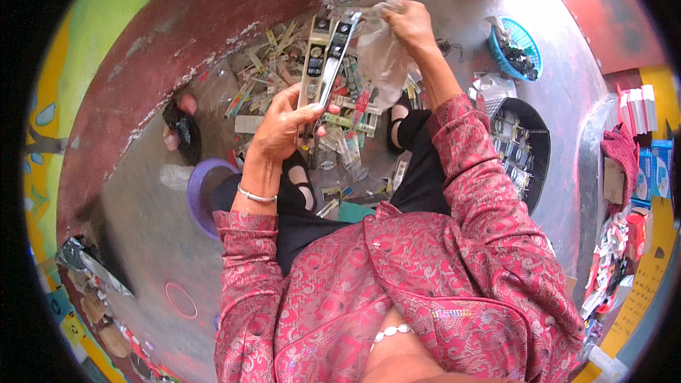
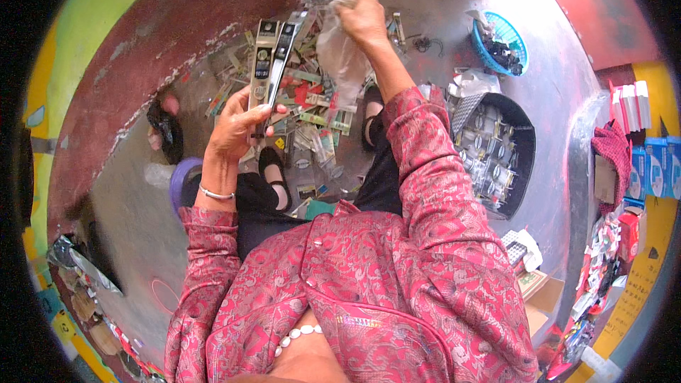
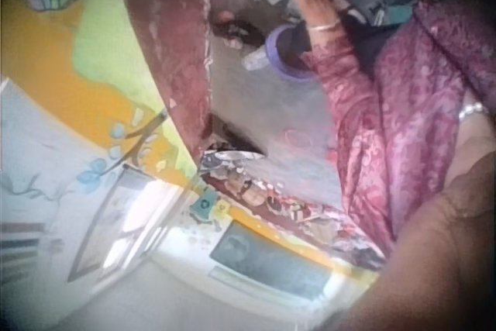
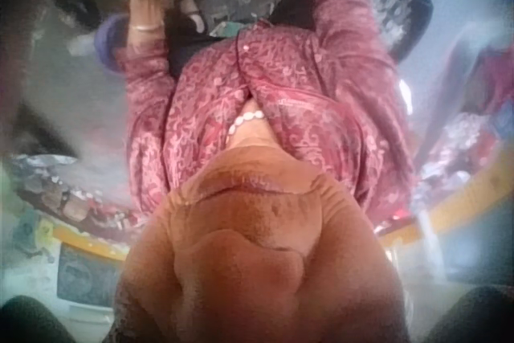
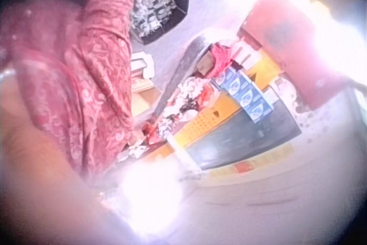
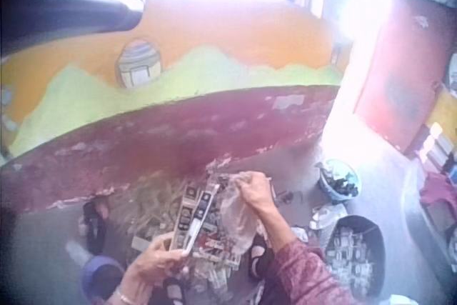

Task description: The person wipes packaged pens with a cloth by hand and places them into a plastic bag before moving them into a large bin.

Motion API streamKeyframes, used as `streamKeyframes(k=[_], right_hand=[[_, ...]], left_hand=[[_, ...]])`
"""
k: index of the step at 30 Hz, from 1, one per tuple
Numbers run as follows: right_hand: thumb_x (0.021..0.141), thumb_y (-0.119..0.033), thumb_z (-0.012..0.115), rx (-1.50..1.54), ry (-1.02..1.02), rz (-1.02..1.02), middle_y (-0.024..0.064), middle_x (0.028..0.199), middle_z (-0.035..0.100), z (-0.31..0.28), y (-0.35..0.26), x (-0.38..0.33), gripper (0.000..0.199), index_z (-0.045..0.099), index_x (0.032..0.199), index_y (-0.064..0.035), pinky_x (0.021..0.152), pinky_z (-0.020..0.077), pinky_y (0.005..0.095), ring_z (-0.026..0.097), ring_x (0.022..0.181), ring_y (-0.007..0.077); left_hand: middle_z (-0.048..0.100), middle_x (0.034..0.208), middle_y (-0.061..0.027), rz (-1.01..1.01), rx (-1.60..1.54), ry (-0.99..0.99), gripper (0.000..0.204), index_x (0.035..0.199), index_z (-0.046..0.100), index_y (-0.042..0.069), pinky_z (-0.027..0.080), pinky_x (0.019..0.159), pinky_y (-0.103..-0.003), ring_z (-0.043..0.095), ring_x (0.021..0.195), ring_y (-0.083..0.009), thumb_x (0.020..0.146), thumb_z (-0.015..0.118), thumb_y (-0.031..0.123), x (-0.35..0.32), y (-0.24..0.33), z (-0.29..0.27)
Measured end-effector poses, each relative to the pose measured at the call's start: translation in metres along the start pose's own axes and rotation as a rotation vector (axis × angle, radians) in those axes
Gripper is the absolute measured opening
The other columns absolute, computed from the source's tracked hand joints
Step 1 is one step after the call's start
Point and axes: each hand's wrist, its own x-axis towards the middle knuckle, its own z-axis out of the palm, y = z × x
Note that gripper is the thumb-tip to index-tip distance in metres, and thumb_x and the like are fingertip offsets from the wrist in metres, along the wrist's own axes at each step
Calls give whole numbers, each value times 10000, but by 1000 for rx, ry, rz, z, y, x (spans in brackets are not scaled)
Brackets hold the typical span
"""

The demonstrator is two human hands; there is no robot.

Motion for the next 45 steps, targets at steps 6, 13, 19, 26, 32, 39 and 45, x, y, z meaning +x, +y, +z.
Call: streamKeyframes(k=[6, 13, 19, 26, 32, 39, 45], right_hand=[[863, -362, 527, 1131, -600, 597, 100, 839, 626, 5, -26, -42, 382, 546, 1011, -10, 617, 543, 335, 631, 703, 195], [712, -74, 674, 1000, -572, 365, 63, 778, 631, 24, -42, -61, 172, 607, 860, -19, 654, 470, 282, 585, 669, 152], [757, -23, 589, 1396, -136, 534, 138, 842, 608, -17, -26, -17, 130, 562, 883, -2, 676, 547, 396, 614, 697, 229], [763, -305, 672, 1192, -394, 645, 94, 770, 626, 4, -22, -46, 353, 575, 912, 0, 602, 516, 302, 616, 677, 161], [801, -344, 618, 717, -767, 204, 29, 860, 616, 1, -44, -48, 318, 609, 944, -60, 666, 473, 251, 570, 749, 101], [788, -355, 618, 720, -702, -22, 26, 882, 599, -9, -39, -56, 394, 591, 1017, -36, 661, 449, 239, 547, 734, 112], [750, -77, 660, 824, -511, 216, -2, 738, 587, 3, -40, -58, 164, 614, 898, -22, 593, 426, 230, 527, 663, 85]], left_hand=[[581, 1054, -139, 98, -38, -7, 376, 1160, 471, 3, 535, 624, -253, 599, 824, -143, 813, 572, 105, 5, -4, -4], [628, 923, -156, -16, 59, -75, 371, 1136, 446, -6, 445, 501, -191, 560, 607, -93, 836, 565, 178, 8, -9, 2], [621, 870, -157, -21, 36, -106, 412, 1153, 426, -32, 419, 459, -174, 506, 528, -70, 819, 574, 159, 4, -7, -2], [619, 893, -133, 49, -28, -70, 366, 1118, 440, -26, 478, 548, -203, 571, 617, -92, 826, 573, 150, 13, 0, -9], [628, 777, -142, -157, 48, -364, 400, 1057, 468, -26, 443, 468, -195, 556, 509, -103, 792, 625, 229, 5, 1, -10], [623, 771, -121, -127, 105, -351, 478, 1130, 442, -68, 433, 448, -189, 537, 503, -87, 802, 611, 236, 11, -4, -20], [625, 843, -142, -66, 87, -353, 581, 1161, 423, -66, 461, 465, -167, 564, 542, -76, 781, 634, 319, 16, 6, -18]])
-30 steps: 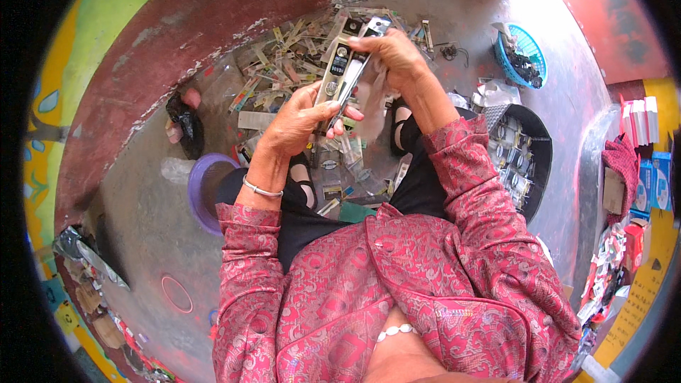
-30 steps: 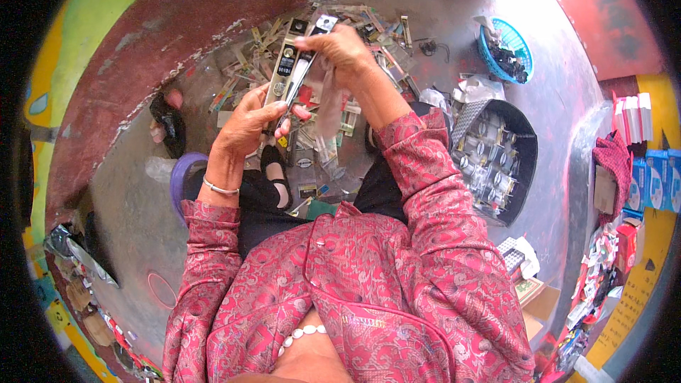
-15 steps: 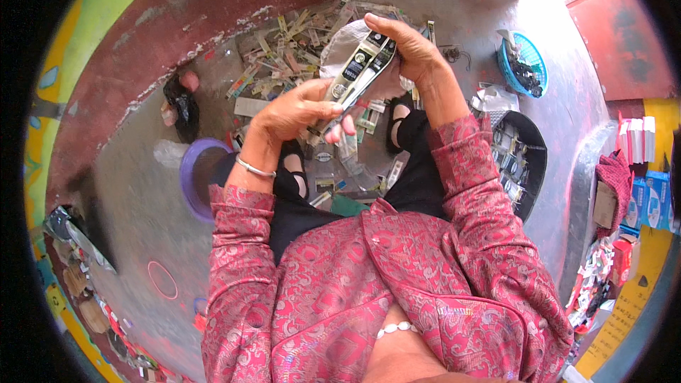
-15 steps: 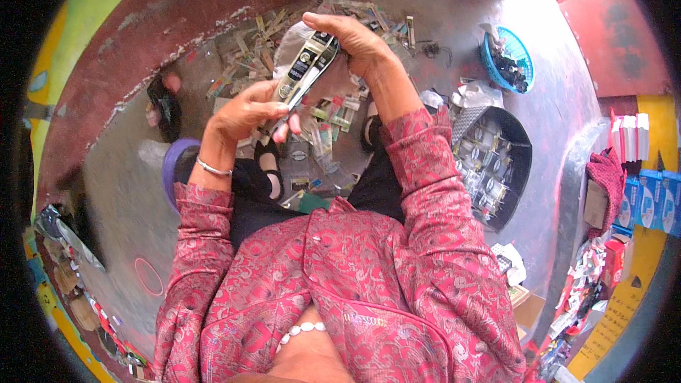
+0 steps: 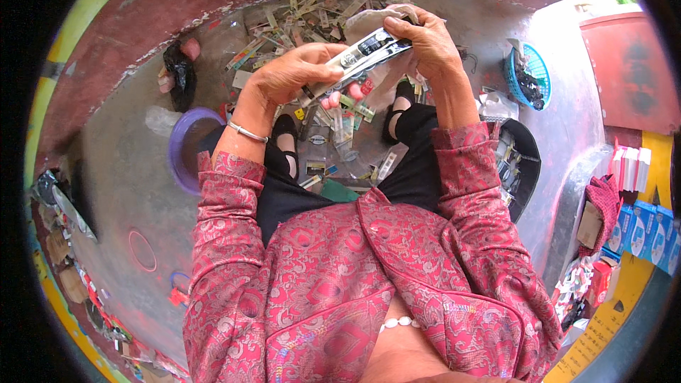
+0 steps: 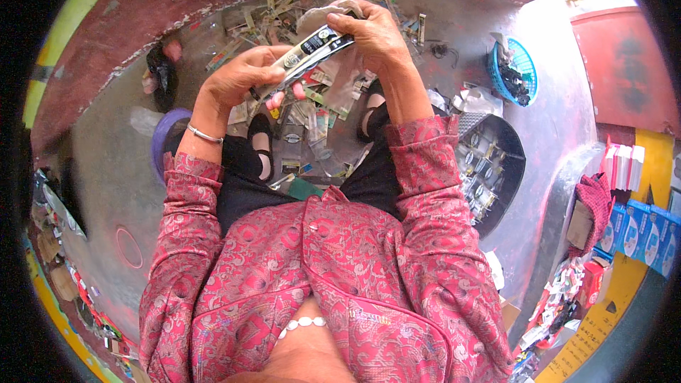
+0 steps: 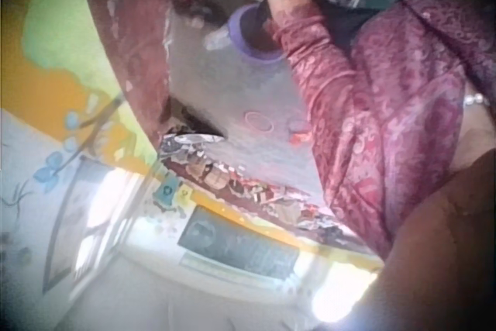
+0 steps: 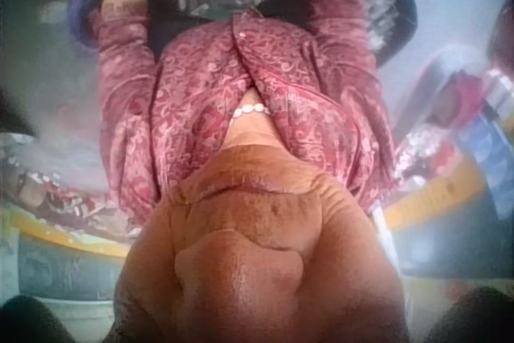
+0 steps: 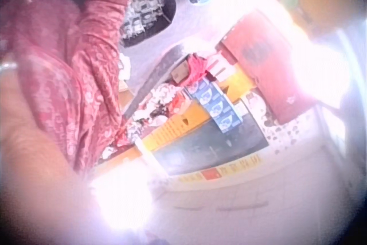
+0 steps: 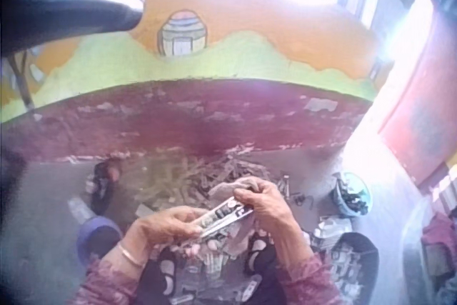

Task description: The person wipes packaged pens with a cloth by hand and places them into a plastic bag before moving them into a large bin.

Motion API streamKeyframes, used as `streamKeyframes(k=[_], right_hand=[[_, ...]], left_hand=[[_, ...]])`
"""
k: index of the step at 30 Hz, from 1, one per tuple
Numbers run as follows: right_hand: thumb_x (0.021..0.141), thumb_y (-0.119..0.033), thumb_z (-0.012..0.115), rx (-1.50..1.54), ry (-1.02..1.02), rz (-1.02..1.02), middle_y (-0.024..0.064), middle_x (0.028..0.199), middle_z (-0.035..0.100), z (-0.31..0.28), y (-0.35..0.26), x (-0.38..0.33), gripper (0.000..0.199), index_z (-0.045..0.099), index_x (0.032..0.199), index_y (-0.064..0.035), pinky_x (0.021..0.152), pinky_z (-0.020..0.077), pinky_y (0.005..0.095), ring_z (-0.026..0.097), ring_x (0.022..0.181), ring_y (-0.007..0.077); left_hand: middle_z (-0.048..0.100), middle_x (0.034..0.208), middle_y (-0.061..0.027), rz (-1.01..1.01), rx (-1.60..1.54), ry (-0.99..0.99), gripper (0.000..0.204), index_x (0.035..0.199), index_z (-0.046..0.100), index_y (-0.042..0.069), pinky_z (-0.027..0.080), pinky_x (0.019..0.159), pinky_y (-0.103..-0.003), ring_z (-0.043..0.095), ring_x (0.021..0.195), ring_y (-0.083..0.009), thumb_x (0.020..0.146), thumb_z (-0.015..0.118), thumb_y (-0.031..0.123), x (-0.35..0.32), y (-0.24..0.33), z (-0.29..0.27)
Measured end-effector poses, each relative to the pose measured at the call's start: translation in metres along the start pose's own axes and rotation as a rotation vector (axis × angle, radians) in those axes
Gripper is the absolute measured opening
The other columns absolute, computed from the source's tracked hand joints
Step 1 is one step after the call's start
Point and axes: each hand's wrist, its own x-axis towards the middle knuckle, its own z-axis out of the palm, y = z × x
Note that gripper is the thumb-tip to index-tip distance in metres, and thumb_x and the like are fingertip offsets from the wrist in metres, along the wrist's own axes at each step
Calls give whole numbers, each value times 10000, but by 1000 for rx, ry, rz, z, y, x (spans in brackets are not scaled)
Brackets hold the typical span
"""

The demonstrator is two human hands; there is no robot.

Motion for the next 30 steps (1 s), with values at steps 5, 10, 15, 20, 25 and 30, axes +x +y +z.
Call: streamKeyframes(k=[5, 10, 15, 20, 25, 30], right_hand=[[755, -42, 646, 118, 37, -81, 20, 760, 605, 7, -1, 0, 163, 609, 908, -2, 623, 454, 231, 554, 658, 102], [778, -9, 611, 274, 213, -153, 51, 787, 615, -6, -1, 9, 114, 596, 890, 1, 646, 521, 292, 603, 693, 146], [816, -16, 571, 509, 321, -234, 77, 777, 612, 3, 0, 19, 35, 570, 851, -16, 575, 563, 366, 619, 653, 188], [824, -18, 568, 429, 492, -298, 58, 814, 603, 31, 23, 18, 85, 581, 906, -1, 649, 489, 261, 571, 708, 118], [839, -59, 562, 184, 483, -293, 18, 836, 559, 51, 40, 2, 139, 560, 963, 5, 662, 438, 233, 508, 741, 86], [855, -94, 543, 102, 458, -234, 1, 826, 525, 72, 51, -14, 152, 503, 981, -18, 646, 425, 220, 480, 717, 67]], left_hand=[[514, 1138, -260, 98, -154, 9, 878, 1334, 225, -47, 535, 513, -208, 642, 693, -201, 790, 463, 599, -9, 14, -8], [340, 1265, -337, 140, -530, -76, 932, 1339, 138, -71, 563, 661, -340, 600, 910, -360, 802, 341, 663, -13, 15, -32], [354, 1314, -170, 330, -309, 69, 869, 1391, 165, 143, 354, 957, -425, 430, 1135, -269, 750, 560, 577, 8, -20, -5], [231, 1373, -102, 330, 9, 450, 816, 1398, 51, 70, 172, 1046, -352, 199, 1282, -209, 841, 549, 398, 46, -18, 21], [487, 1204, -64, 543, -389, 463, 341, 1230, 426, 54, 314, 982, -312, 462, 1091, -164, 925, 418, 207, 59, -16, 19], [530, 1174, -120, 603, -319, 568, 274, 1095, 502, 39, 435, 858, -321, 544, 968, -166, 934, 386, 228, 56, -16, 16]])
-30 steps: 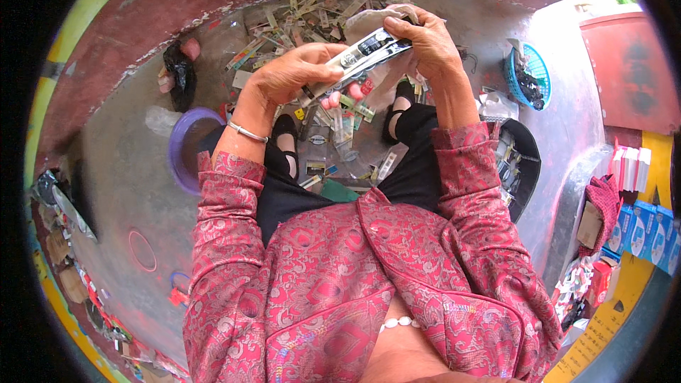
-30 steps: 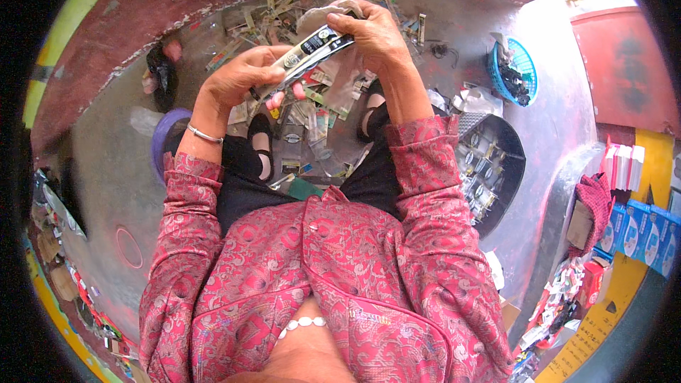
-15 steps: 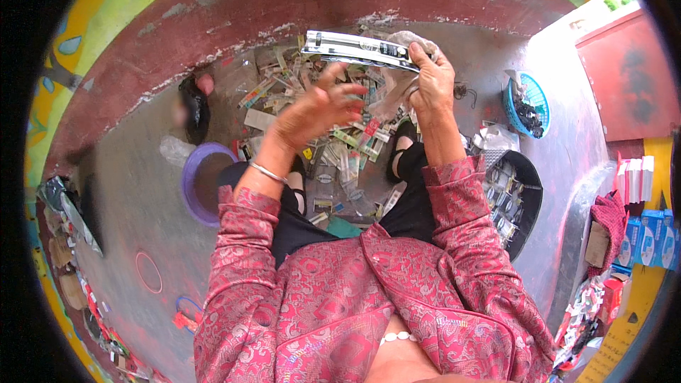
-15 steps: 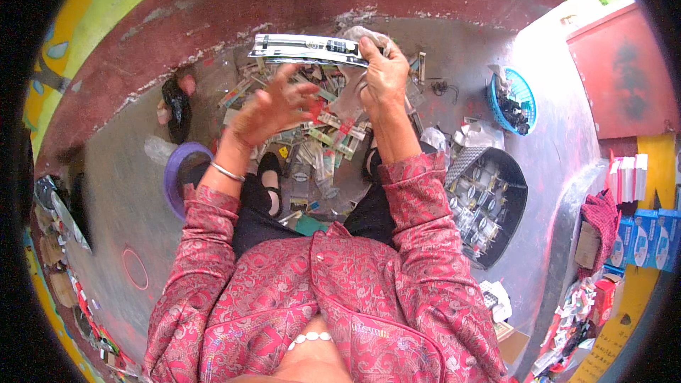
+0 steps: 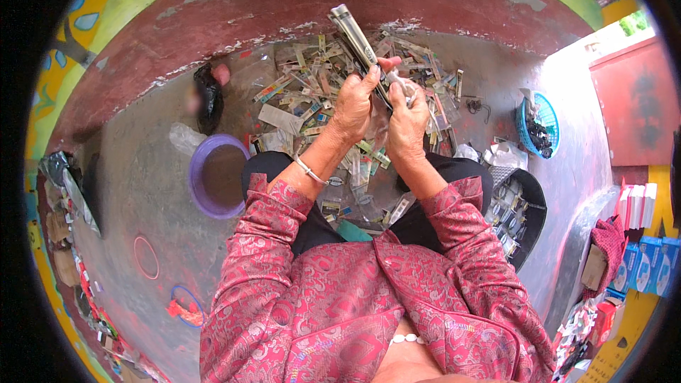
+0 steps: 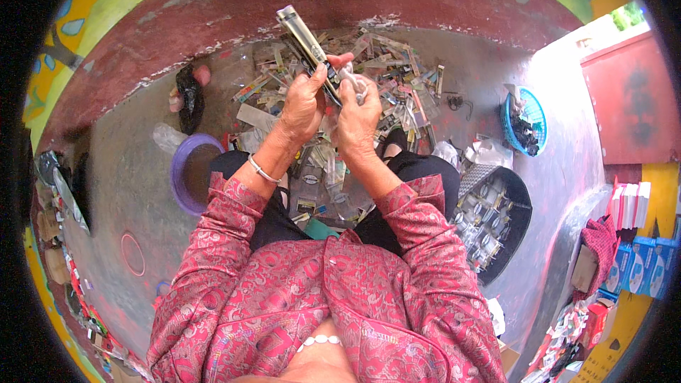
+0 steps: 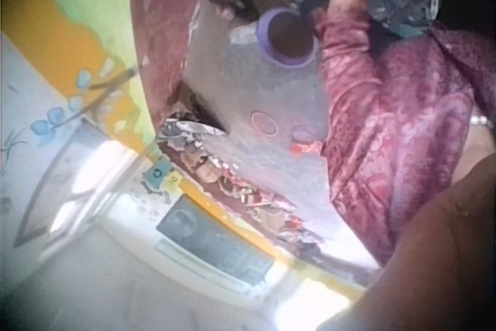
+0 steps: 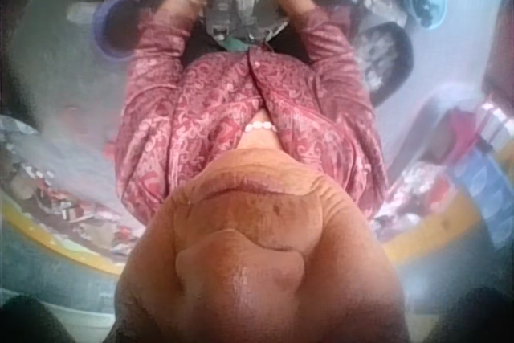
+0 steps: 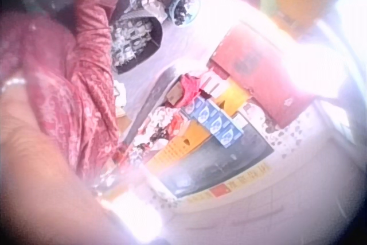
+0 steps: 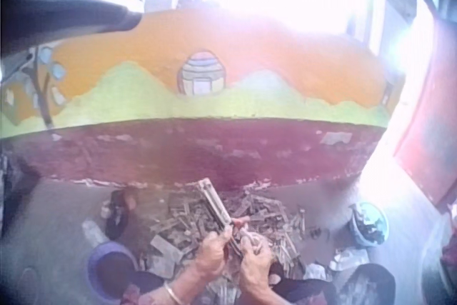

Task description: The person wipes packaged pens with a cloth by hand and places them into a plastic bag before moving them into a large bin.

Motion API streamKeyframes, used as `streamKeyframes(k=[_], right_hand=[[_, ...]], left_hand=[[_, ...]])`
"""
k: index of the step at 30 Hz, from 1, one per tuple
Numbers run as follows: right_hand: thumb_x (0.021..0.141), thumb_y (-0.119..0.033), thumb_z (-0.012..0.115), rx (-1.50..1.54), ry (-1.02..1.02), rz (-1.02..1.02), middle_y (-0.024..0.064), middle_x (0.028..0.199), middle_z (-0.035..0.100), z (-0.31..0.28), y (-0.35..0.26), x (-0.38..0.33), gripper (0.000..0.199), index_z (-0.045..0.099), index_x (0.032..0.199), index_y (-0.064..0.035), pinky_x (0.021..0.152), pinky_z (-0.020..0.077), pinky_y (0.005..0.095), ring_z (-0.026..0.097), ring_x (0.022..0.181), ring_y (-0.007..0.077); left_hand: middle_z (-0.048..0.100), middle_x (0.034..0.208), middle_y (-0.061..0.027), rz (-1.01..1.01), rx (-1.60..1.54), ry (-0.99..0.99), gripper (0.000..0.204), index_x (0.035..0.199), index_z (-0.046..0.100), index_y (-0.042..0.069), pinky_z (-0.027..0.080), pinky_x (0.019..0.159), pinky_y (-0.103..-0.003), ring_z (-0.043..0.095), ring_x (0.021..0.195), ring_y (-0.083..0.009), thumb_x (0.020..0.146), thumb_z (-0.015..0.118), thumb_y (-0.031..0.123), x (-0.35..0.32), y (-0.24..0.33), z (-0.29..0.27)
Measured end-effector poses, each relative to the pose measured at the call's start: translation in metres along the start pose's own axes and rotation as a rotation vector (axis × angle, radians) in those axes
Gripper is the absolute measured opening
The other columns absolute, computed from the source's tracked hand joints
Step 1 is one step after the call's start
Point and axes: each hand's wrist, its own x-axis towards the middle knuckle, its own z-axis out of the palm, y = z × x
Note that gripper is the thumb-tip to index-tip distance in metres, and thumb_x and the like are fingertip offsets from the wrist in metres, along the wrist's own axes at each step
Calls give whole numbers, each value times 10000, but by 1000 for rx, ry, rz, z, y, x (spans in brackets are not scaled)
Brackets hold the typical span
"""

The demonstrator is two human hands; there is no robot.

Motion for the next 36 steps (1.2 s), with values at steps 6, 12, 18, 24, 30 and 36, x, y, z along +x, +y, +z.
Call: streamKeyframes(k=[6, 12, 18, 24, 30, 36], right_hand=[[871, -175, 528, 45, -88, 122, 11, 857, 534, 2, 0, -13, 204, 494, 1006, -25, 640, 428, 224, 500, 737, 78], [835, -165, 488, 45, 4, 211, 47, 823, 596, -43, -9, 25, 193, 600, 877, -13, 654, 472, 301, 552, 714, 144], [799, -115, 597, -571, -254, -738, 76, 848, 618, -20, -63, 22, 135, 588, 910, -38, 672, 472, 310, 596, 742, 193], [762, -187, 625, -761, -392, -771, 116, 832, 599, -16, -45, 39, 165, 591, 885, -83, 634, 460, 367, 599, 737, 286], [760, -213, 611, -791, -139, -716, 105, 823, 605, -20, -35, 47, 167, 596, 875, -92, 638, 469, 362, 597, 755, 293], [724, -204, 618, -847, -266, -668, 126, 790, 622, -43, -51, 60, 174, 616, 842, -76, 653, 479, 380, 608, 738, 297]], left_hand=[[604, 999, -160, -8, 61, 129, 279, 1044, 499, -2, 494, 773, -338, 604, 828, -200, 933, 345, 203, 2, 9, -13], [613, 794, -92, -147, 143, 94, 308, 1079, 489, -22, 494, 610, -261, 590, 698, -154, 907, 449, 230, 4, 31, -34], [570, 698, -24, -314, 225, -37, 278, 1062, 519, -5, 434, 474, -201, 549, 577, -97, 892, 485, 212, -10, 22, -24], [573, 692, -36, -378, 466, -172, 194, 849, 548, 27, 416, 446, -190, 537, 551, -93, 869, 510, 216, -23, 22, -8], [596, 731, -56, -447, 266, -163, 214, 876, 551, 12, 421, 444, -174, 553, 576, -93, 889, 488, 216, -22, 18, -19], [596, 746, -58, -463, 370, -310, 277, 1012, 536, -21, 416, 468, -189, 517, 535, -84, 892, 484, 223, -33, 20, -18]])
